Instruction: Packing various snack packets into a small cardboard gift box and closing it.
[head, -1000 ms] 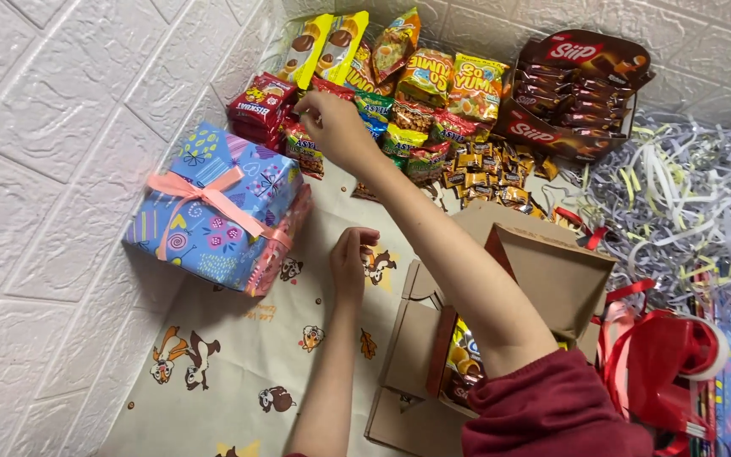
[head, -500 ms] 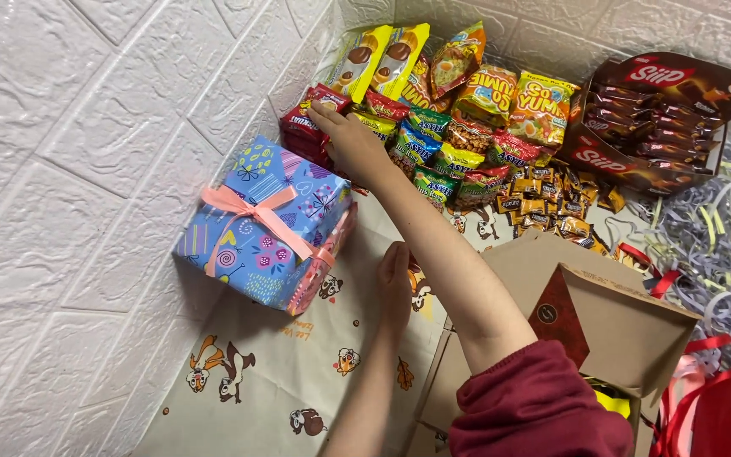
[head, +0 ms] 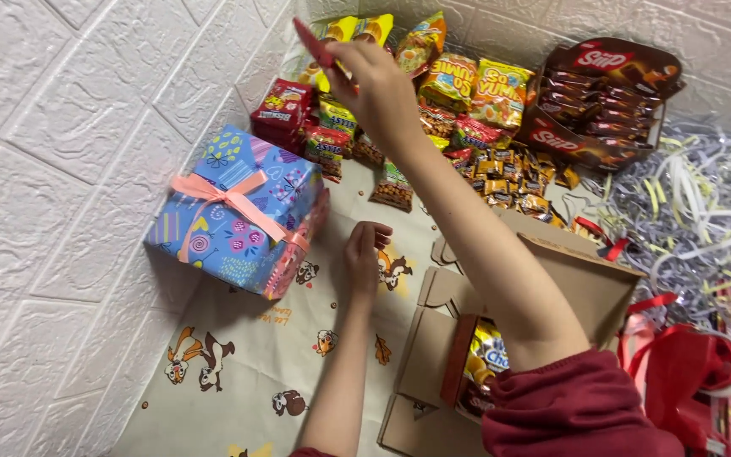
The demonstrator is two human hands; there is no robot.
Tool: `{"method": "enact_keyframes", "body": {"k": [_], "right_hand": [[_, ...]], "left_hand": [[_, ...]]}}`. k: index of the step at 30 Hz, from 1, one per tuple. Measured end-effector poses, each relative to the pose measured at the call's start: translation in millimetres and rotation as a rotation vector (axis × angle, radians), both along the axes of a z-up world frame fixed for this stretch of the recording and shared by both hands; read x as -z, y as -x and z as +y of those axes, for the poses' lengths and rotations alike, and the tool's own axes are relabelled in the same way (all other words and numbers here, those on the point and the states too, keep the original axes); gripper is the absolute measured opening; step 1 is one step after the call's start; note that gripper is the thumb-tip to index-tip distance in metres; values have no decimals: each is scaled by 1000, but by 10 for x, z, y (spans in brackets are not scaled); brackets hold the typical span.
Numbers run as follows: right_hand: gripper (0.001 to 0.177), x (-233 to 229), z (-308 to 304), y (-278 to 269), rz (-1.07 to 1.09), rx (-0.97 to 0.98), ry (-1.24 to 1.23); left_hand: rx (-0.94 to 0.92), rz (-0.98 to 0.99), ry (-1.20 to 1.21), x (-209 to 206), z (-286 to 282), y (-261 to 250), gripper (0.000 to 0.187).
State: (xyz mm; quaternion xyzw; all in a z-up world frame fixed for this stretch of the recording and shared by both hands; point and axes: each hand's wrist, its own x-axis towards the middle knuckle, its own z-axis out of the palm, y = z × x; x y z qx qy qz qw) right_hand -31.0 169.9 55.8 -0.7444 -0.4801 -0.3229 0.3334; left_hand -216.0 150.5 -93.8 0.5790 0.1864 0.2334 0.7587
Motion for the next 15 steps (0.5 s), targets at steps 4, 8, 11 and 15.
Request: {"method": "enact_keyframes", "body": {"k": [4,8,11,15], "right_hand": [[12,-900,-874,580,-35,19,-87],[16,-1322,-1938,1345,57,77,19],[24,-1403,-2658,1998,264,169,119],[17,-1263,-3306,2732,503,308,164]], "left_hand": [[101,-51,-117,-79,-20,64,30],[237,-46,-180,-9,-155,204,34],[311,-48,-227,-119,-260,321,34],[350,-188,-328,-207,-383,392,39]]}}
